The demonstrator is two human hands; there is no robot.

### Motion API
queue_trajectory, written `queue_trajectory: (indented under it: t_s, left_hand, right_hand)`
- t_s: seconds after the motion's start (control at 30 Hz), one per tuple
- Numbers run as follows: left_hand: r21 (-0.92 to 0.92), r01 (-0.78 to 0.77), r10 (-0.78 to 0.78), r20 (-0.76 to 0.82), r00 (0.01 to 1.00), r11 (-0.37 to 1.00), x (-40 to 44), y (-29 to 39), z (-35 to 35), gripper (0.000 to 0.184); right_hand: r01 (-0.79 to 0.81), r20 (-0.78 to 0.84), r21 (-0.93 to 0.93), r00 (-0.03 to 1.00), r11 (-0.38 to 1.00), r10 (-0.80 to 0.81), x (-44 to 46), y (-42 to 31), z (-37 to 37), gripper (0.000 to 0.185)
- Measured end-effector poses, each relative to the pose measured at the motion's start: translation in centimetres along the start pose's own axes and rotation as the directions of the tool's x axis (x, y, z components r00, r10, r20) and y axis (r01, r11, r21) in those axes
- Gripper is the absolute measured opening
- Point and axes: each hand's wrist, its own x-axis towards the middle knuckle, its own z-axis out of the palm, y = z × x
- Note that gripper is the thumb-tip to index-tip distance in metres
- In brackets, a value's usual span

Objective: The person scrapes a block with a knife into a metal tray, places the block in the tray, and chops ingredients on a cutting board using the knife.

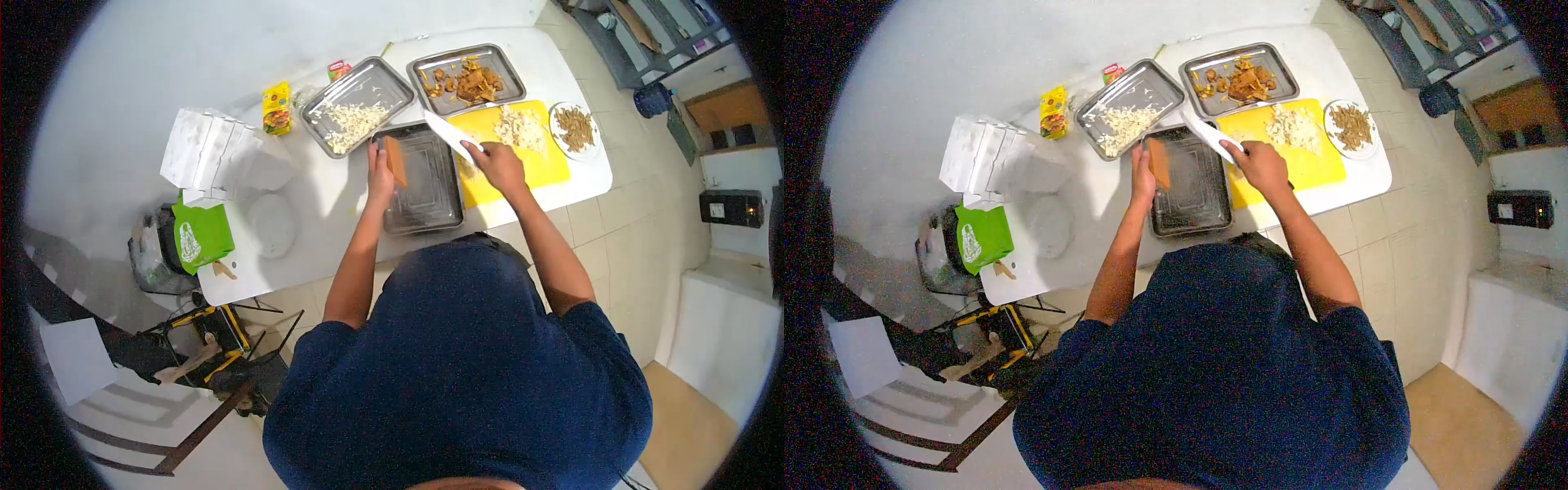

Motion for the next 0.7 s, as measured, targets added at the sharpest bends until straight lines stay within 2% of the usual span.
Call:
queue_trajectory:
  t_s: [0.03, 0.07, 0.1, 0.13, 0.17, 0.23, 0.33, 0.47, 0.63, 0.7]
  left_hand:
    - [0.153, -0.004, 0.008, -0.024, 1.0, 0.988, 0.3, -1.1, 0.3, 0.046]
    - [0.39, -0.103, 0.107, 0.011, 0.994, 0.915, 0.8, -2.7, 0.6, 0.044]
    - [0.601, -0.193, 0.192, 0.066, 0.979, 0.776, 0.6, -3.5, 0.9, 0.043]
    - [0.768, -0.273, 0.26, 0.142, 0.955, 0.58, 0.7, -4.2, 1.1, 0.042]
    - [0.849, -0.212, 0.158, 0.153, 0.975, 0.484, 0.4, -5.0, 1.4, 0.039]
    - [0.903, -0.298, 0.174, 0.255, 0.951, 0.31, 2.4, -10.4, 1.5, 0.041]
    - [0.938, -0.193, 0.07, 0.18, 0.981, 0.288, 2.3, -9.0, 3.7, 0.05]
    - [0.975, -0.154, 0.041, 0.149, 0.988, 0.158, 3.7, -10.2, 4.5, 0.061]
    - [0.984, -0.137, 0.063, 0.13, 0.989, 0.113, 4.8, -11.1, 5.7, 0.066]
    - [0.978, -0.083, -0.018, 0.089, 0.996, 0.19, 4.8, -11.6, 6.2, 0.068]
  right_hand:
    - [-0.004, 0.015, -0.023, 1.0, 1.0, 0.004, -0.5, 0.5, 0.4, 0.07]
    - [-0.027, 0.052, 0.008, 0.998, 1.0, 0.027, -1.0, 0.9, 0.8, 0.07]
    - [-0.047, 0.064, 0.01, 0.997, 0.999, 0.046, -1.3, 1.2, 1.4, 0.071]
    - [-0.068, 0.075, 0.012, 0.995, 0.998, 0.067, -1.4, 1.6, 1.8, 0.071]
    - [-0.077, 0.079, 0.001, 0.994, 0.997, 0.077, -1.5, 2.0, 2.1, 0.071]
    - [-0.101, 0.081, -0.024, 0.991, 0.995, 0.103, -2.0, 1.9, 2.1, 0.071]
    - [-0.093, 0.029, -0.034, 0.995, 0.995, 0.094, -2.2, 1.8, 0.9, 0.072]
    - [-0.1, -0.008, -0.05, 0.995, 0.994, 0.1, -2.5, 2.1, -0.1, 0.071]
    - [-0.088, -0.017, -0.056, 0.996, 0.995, 0.087, -2.6, 2.7, 0.2, 0.069]
    - [-0.077, -0.008, -0.055, 0.997, 0.996, 0.076, -2.8, 2.7, 0.2, 0.069]
